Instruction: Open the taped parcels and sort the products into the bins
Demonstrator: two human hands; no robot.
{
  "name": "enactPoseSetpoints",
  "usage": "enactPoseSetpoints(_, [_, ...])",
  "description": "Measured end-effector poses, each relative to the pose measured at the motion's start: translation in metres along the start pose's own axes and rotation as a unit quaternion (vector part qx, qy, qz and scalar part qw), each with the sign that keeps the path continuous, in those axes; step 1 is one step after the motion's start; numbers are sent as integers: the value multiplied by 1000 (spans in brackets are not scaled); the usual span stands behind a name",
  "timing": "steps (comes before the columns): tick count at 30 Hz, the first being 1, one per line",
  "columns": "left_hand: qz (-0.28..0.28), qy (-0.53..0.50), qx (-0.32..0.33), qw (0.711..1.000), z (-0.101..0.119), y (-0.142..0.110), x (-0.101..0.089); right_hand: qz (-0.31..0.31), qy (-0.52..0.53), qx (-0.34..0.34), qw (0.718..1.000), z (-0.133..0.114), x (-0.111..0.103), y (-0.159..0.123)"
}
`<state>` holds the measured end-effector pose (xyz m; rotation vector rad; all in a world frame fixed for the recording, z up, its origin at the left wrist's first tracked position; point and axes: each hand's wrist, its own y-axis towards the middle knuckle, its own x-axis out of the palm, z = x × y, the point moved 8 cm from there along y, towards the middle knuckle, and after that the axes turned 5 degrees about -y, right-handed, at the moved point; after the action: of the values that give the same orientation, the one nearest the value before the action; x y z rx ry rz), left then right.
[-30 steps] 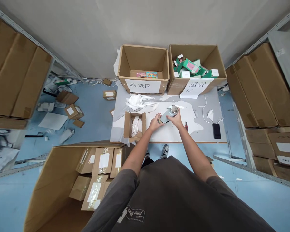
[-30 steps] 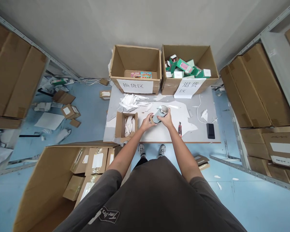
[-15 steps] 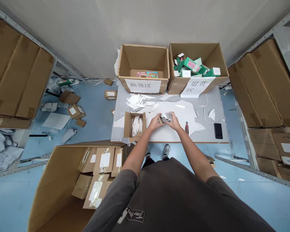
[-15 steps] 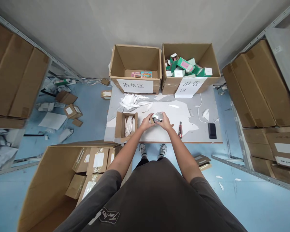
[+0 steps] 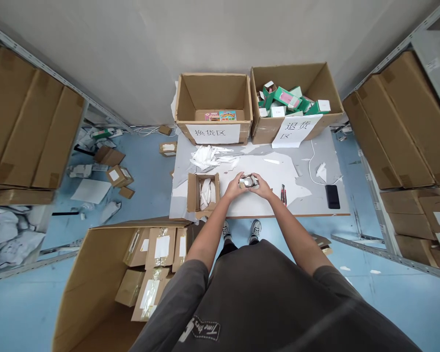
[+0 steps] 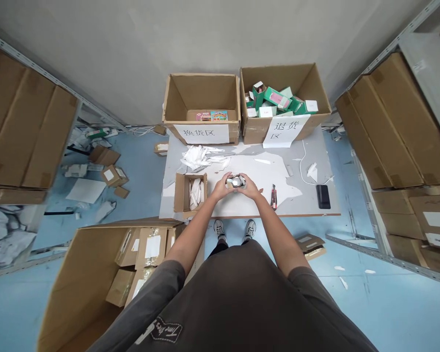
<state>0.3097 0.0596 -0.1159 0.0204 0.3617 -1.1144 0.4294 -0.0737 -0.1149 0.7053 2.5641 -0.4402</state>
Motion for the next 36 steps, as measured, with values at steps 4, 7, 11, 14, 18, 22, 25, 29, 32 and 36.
enactPoseSetpoints(4, [52, -42, -21, 998, -6, -10, -5, -8, -20, 22, 1000, -1, 2, -8])
enactPoseSetpoints(7, [121, -82, -71, 987, -18, -20, -9, -13, -24, 30, 999, 1, 3, -9])
enactPoseSetpoints(11, [149, -93, -84, 981, -20, -24, -5, -21, -44, 22, 999, 4, 5, -4])
enactPoseSetpoints(14, [166, -72, -79, 980, -16, -21, -4, -19, -64, -18, 998, -3, 6, 4])
enactPoseSetpoints(18, [165, -58, -82, 981, -14, -18, -3, -21, -73, -16, 997, -8, 17, 19])
enactPoseSetpoints(22, [158, -56, -87, 982, -15, -19, -1, -5, -61, -1, 998, -15, 27, 29])
enactPoseSetpoints(25, [154, -64, -96, 981, -16, -20, -2, -1, -36, -14, 999, -21, 31, 30])
enactPoseSetpoints(29, [150, -75, -91, 982, -15, -19, -3, -18, -17, -11, 1000, -18, 32, 32])
enactPoseSetpoints(32, [148, -82, -88, 982, -13, -19, -1, -31, -21, -7, 999, -13, 29, 35])
enactPoseSetpoints(36, [154, -95, -94, 979, -12, -20, 3, -37, -48, -13, 998, -12, 27, 38])
